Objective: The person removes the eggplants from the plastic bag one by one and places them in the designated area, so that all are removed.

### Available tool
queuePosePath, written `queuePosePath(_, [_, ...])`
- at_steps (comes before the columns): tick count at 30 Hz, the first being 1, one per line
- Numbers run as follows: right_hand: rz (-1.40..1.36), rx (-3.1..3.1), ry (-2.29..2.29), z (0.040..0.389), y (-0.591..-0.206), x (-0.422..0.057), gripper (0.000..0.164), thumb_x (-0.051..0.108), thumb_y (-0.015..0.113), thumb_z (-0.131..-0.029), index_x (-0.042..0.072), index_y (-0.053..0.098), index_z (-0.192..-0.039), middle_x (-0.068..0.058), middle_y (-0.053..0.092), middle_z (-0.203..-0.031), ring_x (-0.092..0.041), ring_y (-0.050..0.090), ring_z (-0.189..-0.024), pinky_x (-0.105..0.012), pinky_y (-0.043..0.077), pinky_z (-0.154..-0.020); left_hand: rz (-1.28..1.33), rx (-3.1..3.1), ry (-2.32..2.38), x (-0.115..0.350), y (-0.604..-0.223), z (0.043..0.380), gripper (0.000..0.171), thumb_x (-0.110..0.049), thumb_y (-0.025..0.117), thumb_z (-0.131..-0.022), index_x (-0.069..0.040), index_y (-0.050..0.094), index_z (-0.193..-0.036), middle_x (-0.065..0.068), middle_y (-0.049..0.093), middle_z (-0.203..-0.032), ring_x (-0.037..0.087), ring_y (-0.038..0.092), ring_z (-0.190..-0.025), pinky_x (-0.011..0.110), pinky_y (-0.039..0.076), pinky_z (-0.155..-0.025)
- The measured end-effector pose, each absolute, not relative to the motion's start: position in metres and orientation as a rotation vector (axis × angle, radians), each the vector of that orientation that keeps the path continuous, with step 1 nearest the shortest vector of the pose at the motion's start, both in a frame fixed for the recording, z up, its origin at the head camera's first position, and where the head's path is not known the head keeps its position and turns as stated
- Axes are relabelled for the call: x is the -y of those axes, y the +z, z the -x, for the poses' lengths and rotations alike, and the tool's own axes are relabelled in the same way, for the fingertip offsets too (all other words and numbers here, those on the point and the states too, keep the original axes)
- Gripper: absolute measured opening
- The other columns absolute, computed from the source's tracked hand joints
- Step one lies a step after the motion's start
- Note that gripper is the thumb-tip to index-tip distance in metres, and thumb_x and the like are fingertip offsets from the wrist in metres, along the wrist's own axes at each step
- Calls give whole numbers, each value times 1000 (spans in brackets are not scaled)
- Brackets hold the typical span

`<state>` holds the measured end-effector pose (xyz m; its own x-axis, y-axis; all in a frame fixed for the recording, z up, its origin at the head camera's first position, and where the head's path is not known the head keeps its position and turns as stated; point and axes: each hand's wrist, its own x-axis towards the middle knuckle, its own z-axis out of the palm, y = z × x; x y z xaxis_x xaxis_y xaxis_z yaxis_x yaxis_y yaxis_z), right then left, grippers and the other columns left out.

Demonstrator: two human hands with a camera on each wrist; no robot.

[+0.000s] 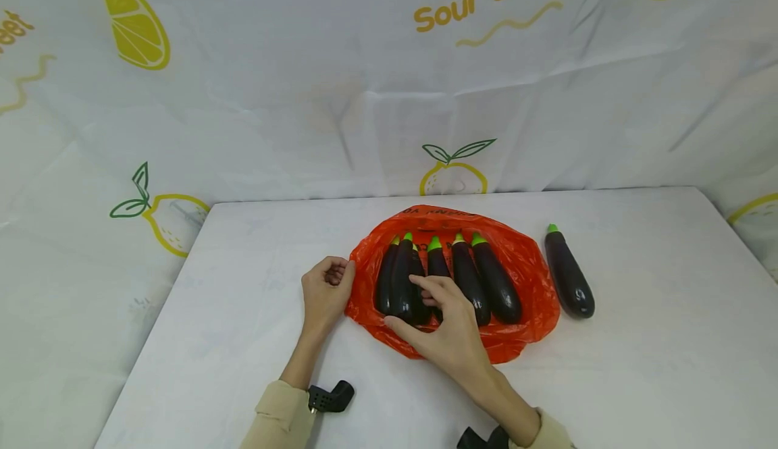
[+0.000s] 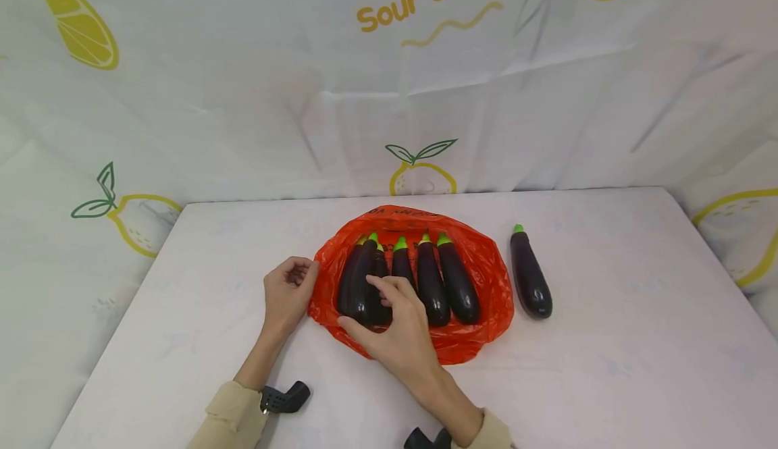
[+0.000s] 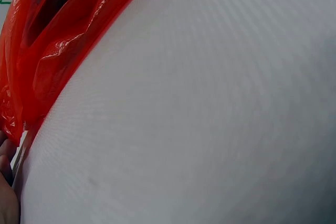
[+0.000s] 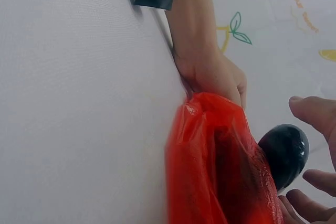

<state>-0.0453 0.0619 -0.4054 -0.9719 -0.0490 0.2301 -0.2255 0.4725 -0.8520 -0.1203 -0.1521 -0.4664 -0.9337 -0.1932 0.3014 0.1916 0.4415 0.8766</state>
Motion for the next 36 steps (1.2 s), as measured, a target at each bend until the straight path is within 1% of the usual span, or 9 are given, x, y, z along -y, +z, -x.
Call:
queuePosePath(8, [-224,2528,1522,45,-407,-60,57,24,92,-73,10,71,-124,-6,68,-117,-13,67,-94,-32,62,-85,3,2340,-1494,152,-466,121,11,-11,70,-92,-2,72,-86,11,65,-72,12,54,-63,16,48,-61])
queuePosePath(11, [-225,2521,1520,45,-407,-61,56,21,92,-73,8,71,-124,-6,69,-115,-13,68,-93,-32,62,-84,7,2338,-1499,152,-466,121,11,-11,70,-92,-2,72,-86,12,65,-72,12,55,-64,16,48,-61])
queuePosePath(17, [-205,2490,1536,46,-407,-63,48,14,88,-76,4,73,-120,-9,71,-115,-16,70,-94,-36,63,-84,13,2337,-1493,152,-466,121,11,-11,70,-92,-2,71,-86,11,65,-72,11,54,-63,16,49,-61])
queuePosePath(22, [-195,2457,1547,47,-410,-66,43,12,87,-76,4,75,-117,-10,72,-114,-19,71,-96,-38,63,-84,19,2334,-1494,151,-465,121,11,-11,70,-92,-2,71,-85,11,65,-71,10,54,-63,16,48,-61])
queuePosePath(36, [-146,2452,1616,44,-407,-81,38,6,84,-80,4,76,-117,-11,72,-117,-25,72,-107,-43,60,-88,13,2329,-1490,153,-467,121,12,-11,71,-92,-2,71,-85,12,65,-71,11,54,-63,16,47,-60])
